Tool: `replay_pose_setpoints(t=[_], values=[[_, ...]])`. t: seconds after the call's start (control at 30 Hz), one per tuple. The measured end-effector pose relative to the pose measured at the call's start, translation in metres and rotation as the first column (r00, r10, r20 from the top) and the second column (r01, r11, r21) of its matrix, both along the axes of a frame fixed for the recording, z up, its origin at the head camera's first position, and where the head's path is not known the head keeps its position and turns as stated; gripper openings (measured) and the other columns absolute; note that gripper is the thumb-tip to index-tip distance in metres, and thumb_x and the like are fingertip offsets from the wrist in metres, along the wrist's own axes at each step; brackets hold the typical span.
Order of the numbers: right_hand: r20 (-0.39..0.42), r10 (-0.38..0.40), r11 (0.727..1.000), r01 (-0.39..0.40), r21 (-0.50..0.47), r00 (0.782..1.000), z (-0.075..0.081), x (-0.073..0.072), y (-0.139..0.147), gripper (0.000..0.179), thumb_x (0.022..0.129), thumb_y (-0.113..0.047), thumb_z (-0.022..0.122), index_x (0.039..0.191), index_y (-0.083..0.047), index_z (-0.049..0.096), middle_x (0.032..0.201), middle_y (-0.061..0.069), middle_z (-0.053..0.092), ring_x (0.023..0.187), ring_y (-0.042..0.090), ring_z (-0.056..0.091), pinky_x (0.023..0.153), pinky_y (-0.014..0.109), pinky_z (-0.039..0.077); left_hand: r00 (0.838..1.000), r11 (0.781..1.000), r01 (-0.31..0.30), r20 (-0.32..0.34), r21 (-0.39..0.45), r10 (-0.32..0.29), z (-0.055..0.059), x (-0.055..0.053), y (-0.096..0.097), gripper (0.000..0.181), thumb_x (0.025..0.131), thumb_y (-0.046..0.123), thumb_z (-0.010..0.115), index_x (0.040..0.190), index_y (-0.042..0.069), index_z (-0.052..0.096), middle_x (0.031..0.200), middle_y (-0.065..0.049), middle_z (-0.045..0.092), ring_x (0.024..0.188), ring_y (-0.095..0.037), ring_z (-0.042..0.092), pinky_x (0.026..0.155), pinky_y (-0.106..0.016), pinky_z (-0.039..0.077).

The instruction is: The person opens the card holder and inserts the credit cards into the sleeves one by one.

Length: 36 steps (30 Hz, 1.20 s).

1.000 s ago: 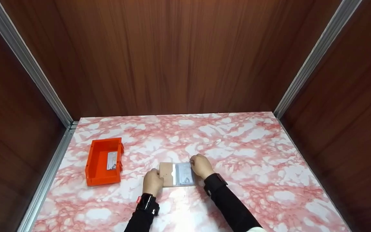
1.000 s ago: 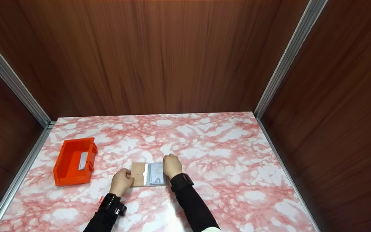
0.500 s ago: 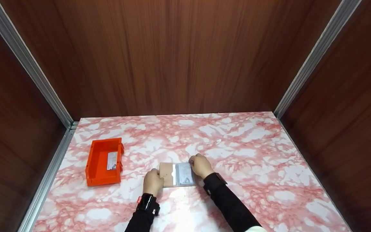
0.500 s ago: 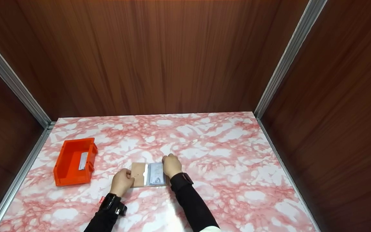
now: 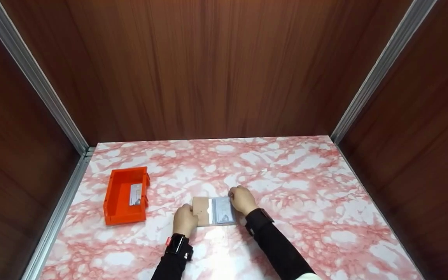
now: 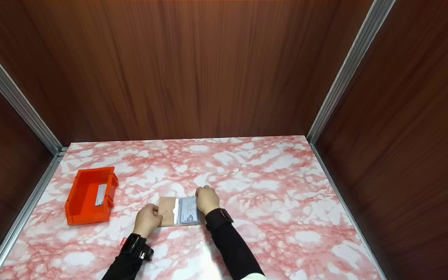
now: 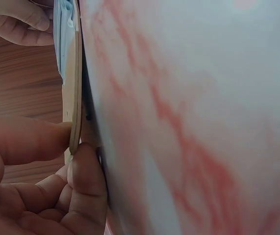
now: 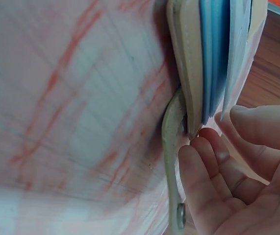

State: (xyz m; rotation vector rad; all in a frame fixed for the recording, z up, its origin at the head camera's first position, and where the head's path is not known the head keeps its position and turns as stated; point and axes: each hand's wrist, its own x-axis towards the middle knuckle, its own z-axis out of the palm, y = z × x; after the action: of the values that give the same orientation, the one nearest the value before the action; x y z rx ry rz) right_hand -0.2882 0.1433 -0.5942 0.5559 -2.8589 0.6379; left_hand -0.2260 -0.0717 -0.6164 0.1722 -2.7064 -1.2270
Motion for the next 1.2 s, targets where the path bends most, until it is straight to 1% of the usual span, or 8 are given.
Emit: replay_pose_setpoints(t=[0.23,0.37,0.5,0.67,0.83,1.03,1.2], values=[[0.01,-0.01,0.999,0.01,-0.034,1.0,0.003,-0.001,-0.001,0.006,0.085,-0.001,0.066,0.089,-0.001,0.07,0.083,0.012,0.064,0.079,0.031,0.063,0.072,0.043,0.052,1.0,1.0,0.006,-0.005,-0.008,-0.006,0.001,0.001,0.0,0.02,0.074,-0.007,0.066,0.094,-0.01,0.065,0.082,-0.018,0.066,0.081,-0.037,0.064,0.077,-0.049,0.051],[0.021,-0.015,0.999,0.016,-0.034,1.0,0.006,-0.001,-0.003,0.006,0.085,-0.002,0.066,0.09,-0.002,0.069,0.08,0.01,0.062,0.077,0.03,0.062,0.071,0.043,0.051,1.0,1.0,0.0,-0.025,-0.017,0.0,0.001,0.001,0.0,0.018,0.073,-0.006,0.066,0.091,-0.009,0.065,0.08,-0.017,0.065,0.079,-0.037,0.064,0.076,-0.049,0.051],[0.064,-0.022,0.999,0.025,-0.045,0.998,0.009,0.0,-0.003,0.006,0.086,-0.004,0.066,0.092,-0.003,0.067,0.078,0.008,0.062,0.075,0.028,0.062,0.07,0.042,0.051,0.999,1.0,-0.004,-0.038,-0.017,0.004,-0.001,0.001,0.0,0.017,0.072,-0.006,0.065,0.089,-0.008,0.065,0.078,-0.017,0.065,0.077,-0.037,0.064,0.074,-0.049,0.05],[0.114,-0.017,0.997,0.025,-0.071,0.993,0.012,0.002,-0.005,0.008,0.089,-0.004,0.065,0.097,-0.002,0.065,0.078,0.007,0.066,0.072,0.025,0.063,0.067,0.04,0.051,1.0,1.0,-0.006,-0.025,-0.006,0.005,-0.002,0.001,-0.001,0.017,0.072,-0.006,0.066,0.089,-0.008,0.065,0.079,-0.018,0.066,0.078,-0.037,0.064,0.075,-0.05,0.051],[0.142,-0.014,0.994,0.029,-0.102,0.99,0.015,0.004,-0.007,0.013,0.09,-0.005,0.065,0.102,-0.002,0.064,0.077,0.006,0.065,0.07,0.024,0.062,0.065,0.039,0.05,1.0,1.0,0.0,-0.014,-0.004,0.0,-0.002,0.001,-0.001,0.019,0.073,-0.006,0.066,0.091,-0.009,0.064,0.082,-0.019,0.066,0.08,-0.038,0.064,0.077,-0.05,0.051],[0.127,0.0,0.992,0.016,-0.126,0.992,0.017,0.005,-0.01,0.015,0.088,-0.004,0.065,0.103,-0.001,0.063,0.074,0.006,0.063,0.066,0.023,0.059,0.062,0.039,0.049,1.0,1.0,0.0,-0.005,-0.004,0.0,-0.002,-0.001,-0.001,0.019,0.073,-0.005,0.066,0.091,-0.008,0.065,0.082,-0.018,0.066,0.08,-0.037,0.064,0.076,-0.05,0.051],[0.12,0.0,0.989,0.018,-0.144,0.993,0.016,0.004,-0.013,0.017,0.089,-0.004,0.064,0.105,-0.001,0.063,0.071,0.004,0.061,0.061,0.018,0.055,0.059,0.035,0.047,1.0,1.0,-0.002,0.018,-0.008,0.003,-0.001,-0.001,-0.001,0.019,0.073,-0.005,0.066,0.092,-0.007,0.066,0.083,-0.018,0.067,0.081,-0.036,0.064,0.077,-0.049,0.05]])
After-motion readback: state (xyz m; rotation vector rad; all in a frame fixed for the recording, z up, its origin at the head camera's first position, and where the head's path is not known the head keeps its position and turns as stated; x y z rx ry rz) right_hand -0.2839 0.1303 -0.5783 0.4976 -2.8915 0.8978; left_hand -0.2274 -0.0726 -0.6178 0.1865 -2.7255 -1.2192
